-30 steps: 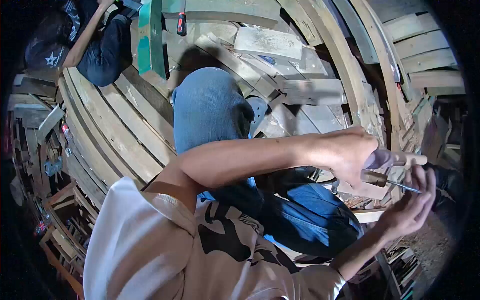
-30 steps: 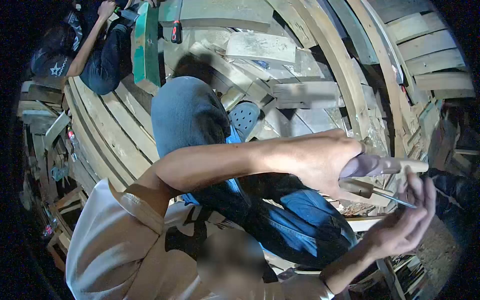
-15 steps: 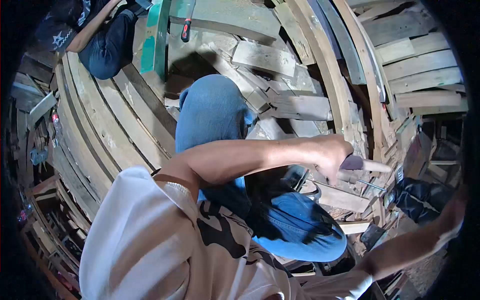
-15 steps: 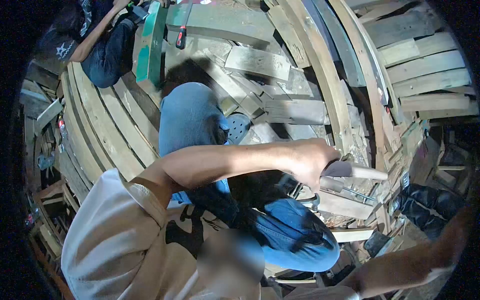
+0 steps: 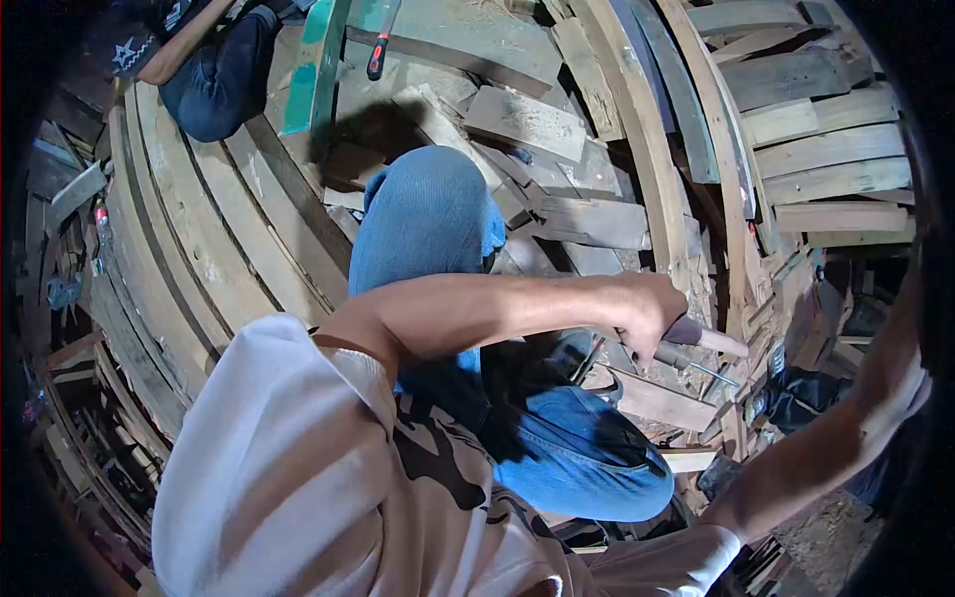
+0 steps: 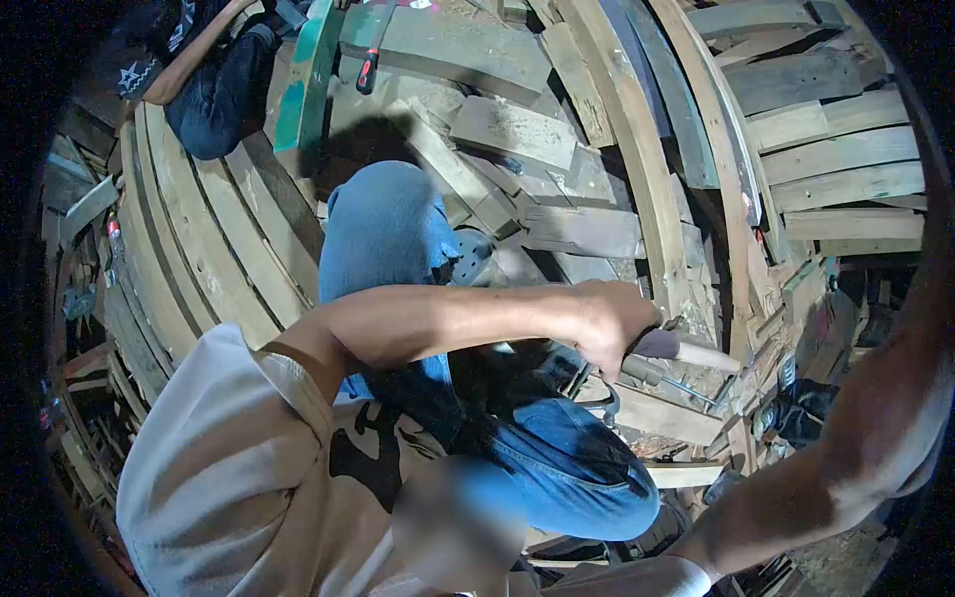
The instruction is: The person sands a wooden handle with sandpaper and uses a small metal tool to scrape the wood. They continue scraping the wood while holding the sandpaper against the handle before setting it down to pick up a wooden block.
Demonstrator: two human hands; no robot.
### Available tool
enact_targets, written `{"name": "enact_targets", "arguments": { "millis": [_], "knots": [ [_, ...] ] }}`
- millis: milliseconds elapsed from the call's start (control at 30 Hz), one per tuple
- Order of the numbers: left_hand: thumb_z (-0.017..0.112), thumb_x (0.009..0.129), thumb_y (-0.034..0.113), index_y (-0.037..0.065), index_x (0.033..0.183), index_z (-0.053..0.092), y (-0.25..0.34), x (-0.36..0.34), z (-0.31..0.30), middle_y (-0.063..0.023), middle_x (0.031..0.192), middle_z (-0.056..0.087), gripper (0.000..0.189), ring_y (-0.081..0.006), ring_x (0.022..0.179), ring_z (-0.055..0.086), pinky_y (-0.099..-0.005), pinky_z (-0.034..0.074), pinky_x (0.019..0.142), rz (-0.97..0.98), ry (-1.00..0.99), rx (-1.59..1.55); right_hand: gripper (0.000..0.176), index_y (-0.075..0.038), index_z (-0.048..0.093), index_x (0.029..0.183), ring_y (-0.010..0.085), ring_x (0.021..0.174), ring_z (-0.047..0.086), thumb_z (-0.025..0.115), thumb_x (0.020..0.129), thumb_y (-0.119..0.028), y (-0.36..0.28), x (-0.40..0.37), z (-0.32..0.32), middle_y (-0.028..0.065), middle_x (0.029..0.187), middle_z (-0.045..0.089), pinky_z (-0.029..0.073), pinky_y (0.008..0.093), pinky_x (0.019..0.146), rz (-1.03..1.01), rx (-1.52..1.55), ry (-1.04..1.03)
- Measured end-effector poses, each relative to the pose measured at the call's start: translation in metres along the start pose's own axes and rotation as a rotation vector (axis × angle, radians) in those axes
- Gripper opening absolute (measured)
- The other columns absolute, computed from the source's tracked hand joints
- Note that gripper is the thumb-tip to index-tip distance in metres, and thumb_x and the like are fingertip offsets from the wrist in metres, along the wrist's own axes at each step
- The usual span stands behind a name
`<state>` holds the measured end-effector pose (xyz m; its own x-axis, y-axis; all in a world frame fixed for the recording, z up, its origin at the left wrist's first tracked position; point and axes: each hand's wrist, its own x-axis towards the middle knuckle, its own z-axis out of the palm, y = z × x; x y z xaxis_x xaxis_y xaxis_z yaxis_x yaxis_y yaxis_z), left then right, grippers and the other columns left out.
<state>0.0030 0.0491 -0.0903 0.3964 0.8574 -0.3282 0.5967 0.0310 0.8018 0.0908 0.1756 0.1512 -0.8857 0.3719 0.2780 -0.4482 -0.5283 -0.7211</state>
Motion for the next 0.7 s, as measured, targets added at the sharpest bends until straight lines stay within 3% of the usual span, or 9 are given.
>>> {"name": "enact_targets", "arguments": {
  "millis": [67,167,233,333,367,433,500,600,700],
  "knots": [
    [0.087,0.059,0.026,0.005,0.104,0.067,-0.002,0.003,-0.003,-0.0175,0.096,0.070,0.054,-0.0353,0.092,0.067,-0.0424,0.054,0.078,0.017,-0.059,-0.016,0.064,0.004,0.033,0.128,0.0358,0.105,0.048,0.044,0.093,-0.049,0.026,-0.018,0.009,0.0217,0.115,0.040,0.039,0.0445,0.092,-0.280,-1.323,0.221],
    [0.084,0.063,0.023,0.005,0.103,0.067,-0.012,0.009,0.015,-0.0165,0.099,0.069,0.047,-0.0344,0.093,0.066,-0.0422,0.054,0.078,0.095,-0.105,-0.092,0.067,0.009,0.042,0.122,0.0370,0.096,0.055,0.050,0.091,-0.049,0.136,-0.039,0.042,0.0243,0.104,0.050,0.045,0.0438,0.085,0.248,-1.851,-0.309],
    [0.081,0.065,0.020,0.005,0.105,0.066,-0.024,0.010,0.039,-0.0156,0.103,0.067,0.045,-0.0333,0.098,0.065,-0.0416,0.052,0.081,0.161,-0.042,-0.144,0.069,0.013,0.048,0.118,0.0378,0.090,0.060,0.055,0.089,-0.050,0.201,-0.057,0.035,0.0260,0.097,0.057,0.050,0.0434,0.081,0.530,-1.840,-0.561],
    [0.077,0.069,0.015,0.005,0.108,0.065,-0.038,0.018,0.061,-0.0142,0.110,0.065,0.042,-0.0315,0.104,0.062,-0.0407,0.051,0.085,0.181,0.081,-0.201,0.077,0.016,0.052,0.120,0.0420,0.090,0.065,0.058,0.088,-0.053,0.215,-0.063,0.027,0.0300,0.096,0.064,0.053,0.0453,0.083,0.448,-1.671,-0.507],
    [0.076,0.071,0.013,0.005,0.109,0.065,-0.042,0.018,0.064,-0.0137,0.113,0.064,0.041,-0.0310,0.106,0.061,-0.0404,0.050,0.087,0.183,0.129,-0.213,0.077,0.012,0.043,0.130,0.0435,0.111,0.057,0.057,0.085,-0.049,0.203,-0.066,0.029,0.0333,0.124,0.054,0.042,0.0484,0.098,0.584,-1.564,-0.490],
    [0.073,0.073,0.010,0.006,0.111,0.064,-0.040,0.017,0.065,-0.0128,0.117,0.063,0.039,-0.0298,0.111,0.060,-0.0397,0.049,0.089,0.211,0.238,-0.136,0.089,0.011,0.036,0.138,0.0402,0.126,0.049,0.043,0.090,-0.063,0.186,-0.064,0.024,0.0326,0.139,0.043,0.033,0.0452,0.109,0.386,-1.305,-0.383],
    [0.070,0.076,0.006,0.006,0.113,0.063,-0.045,0.021,0.073,-0.0118,0.122,0.062,0.038,-0.0287,0.115,0.058,-0.0391,0.048,0.092,0.245,0.316,-0.173,0.102,0.010,0.024,0.145,0.0379,0.138,0.035,0.027,0.089,-0.075,0.178,-0.068,0.022,0.0304,0.149,0.031,0.022,0.0432,0.116,0.349,-0.766,0.008],
    [0.066,0.080,0.007,0.007,0.132,0.051,-0.043,0.037,0.083,-0.0146,0.142,0.046,0.054,-0.0255,0.134,0.041,-0.0351,0.035,0.109,0.212,0.175,-0.358,0.111,0.011,0.009,0.148,0.0415,0.144,0.018,0.019,0.086,-0.081,0.172,-0.080,0.014,0.0340,0.153,0.014,0.014,0.0438,0.119,0.179,-0.189,0.202],
    [0.057,0.084,0.012,0.012,0.105,0.068,-0.023,0.022,0.062,-0.0076,0.107,0.070,0.024,-0.0221,0.099,0.068,-0.0366,0.055,0.076,0.228,0.375,0.141,0.107,0.012,0.009,0.147,0.0423,0.144,0.017,0.020,0.089,-0.077,0.171,-0.089,0.013,0.0361,0.152,0.012,0.014,0.0446,0.119,0.125,-0.020,0.329]
  ]
}}
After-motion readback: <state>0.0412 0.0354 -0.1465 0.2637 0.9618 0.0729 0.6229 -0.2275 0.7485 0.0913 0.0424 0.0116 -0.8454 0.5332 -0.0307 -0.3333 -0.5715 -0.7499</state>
